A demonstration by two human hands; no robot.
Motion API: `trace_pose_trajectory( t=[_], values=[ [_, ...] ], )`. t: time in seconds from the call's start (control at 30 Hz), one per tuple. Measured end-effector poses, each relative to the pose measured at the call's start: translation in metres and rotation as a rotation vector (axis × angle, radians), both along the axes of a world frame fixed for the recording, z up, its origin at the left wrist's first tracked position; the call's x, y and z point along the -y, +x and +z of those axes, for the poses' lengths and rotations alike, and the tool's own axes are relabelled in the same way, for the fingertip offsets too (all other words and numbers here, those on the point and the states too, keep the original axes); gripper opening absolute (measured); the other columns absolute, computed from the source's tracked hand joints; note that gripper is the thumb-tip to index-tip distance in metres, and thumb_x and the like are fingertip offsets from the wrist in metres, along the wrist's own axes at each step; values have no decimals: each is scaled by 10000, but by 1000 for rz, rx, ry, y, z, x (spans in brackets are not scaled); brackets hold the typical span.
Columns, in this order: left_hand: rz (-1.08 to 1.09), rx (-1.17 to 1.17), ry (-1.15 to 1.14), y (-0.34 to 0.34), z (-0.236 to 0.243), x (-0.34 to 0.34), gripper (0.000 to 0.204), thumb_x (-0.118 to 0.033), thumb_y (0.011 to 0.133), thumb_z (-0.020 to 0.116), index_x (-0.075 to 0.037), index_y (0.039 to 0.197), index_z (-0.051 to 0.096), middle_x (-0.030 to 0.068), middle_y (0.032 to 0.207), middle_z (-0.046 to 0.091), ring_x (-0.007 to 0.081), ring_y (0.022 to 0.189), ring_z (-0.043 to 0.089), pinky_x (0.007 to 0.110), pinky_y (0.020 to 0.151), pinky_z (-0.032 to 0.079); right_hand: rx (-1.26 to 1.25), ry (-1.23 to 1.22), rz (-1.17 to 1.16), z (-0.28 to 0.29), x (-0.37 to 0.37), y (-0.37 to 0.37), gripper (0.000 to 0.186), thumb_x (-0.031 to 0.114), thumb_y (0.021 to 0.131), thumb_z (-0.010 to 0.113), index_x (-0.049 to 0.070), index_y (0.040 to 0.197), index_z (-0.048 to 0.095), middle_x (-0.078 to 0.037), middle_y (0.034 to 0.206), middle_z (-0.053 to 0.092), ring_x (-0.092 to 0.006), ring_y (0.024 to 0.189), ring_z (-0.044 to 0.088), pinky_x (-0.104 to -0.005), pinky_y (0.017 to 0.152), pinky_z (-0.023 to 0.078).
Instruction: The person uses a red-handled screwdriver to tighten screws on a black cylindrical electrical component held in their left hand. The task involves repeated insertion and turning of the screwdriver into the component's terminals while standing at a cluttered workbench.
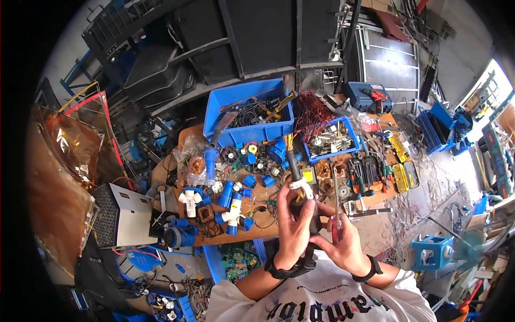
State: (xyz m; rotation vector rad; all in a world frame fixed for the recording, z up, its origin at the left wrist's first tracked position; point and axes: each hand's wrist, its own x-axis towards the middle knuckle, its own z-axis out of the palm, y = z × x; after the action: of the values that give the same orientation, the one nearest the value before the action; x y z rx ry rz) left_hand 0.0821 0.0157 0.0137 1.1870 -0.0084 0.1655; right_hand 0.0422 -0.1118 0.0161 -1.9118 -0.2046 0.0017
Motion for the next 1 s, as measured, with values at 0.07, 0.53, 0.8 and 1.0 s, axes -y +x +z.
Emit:
trace_pose_trajectory(
  t=[0.07,0.53,0.8,1.0],
  values=[
    [-41,-74,-120,4,-2,3,474,-152,943,565,-78,1368,368,72,1066,560,173,941,594,302,842,490,-56,310,64,2,13,4,531,90,802,734,-11,1249,467,-107,1070,631,-132,839,580,-270,758,490],
    [-14,98,-6,6,6,63,461,-340,945,550,-55,1294,453,93,934,600,218,824,624,340,662,551,-139,15,143,29,178,16,326,122,874,604,27,1135,434,-69,724,547,-145,593,478,-299,560,399],
    [183,185,147,2,4,96,466,-290,972,515,-2,1333,458,124,909,647,186,787,631,314,701,522,-24,-16,253,42,211,24,291,105,849,643,19,1105,533,-89,738,599,-139,578,536,-280,551,432],
    [226,281,288,2,13,105,398,-200,966,526,31,1290,511,138,981,651,190,823,645,311,738,508,-8,-18,207,49,224,25,263,116,835,672,13,1069,613,-68,657,602,-110,526,525,-270,506,425]
  ],
)
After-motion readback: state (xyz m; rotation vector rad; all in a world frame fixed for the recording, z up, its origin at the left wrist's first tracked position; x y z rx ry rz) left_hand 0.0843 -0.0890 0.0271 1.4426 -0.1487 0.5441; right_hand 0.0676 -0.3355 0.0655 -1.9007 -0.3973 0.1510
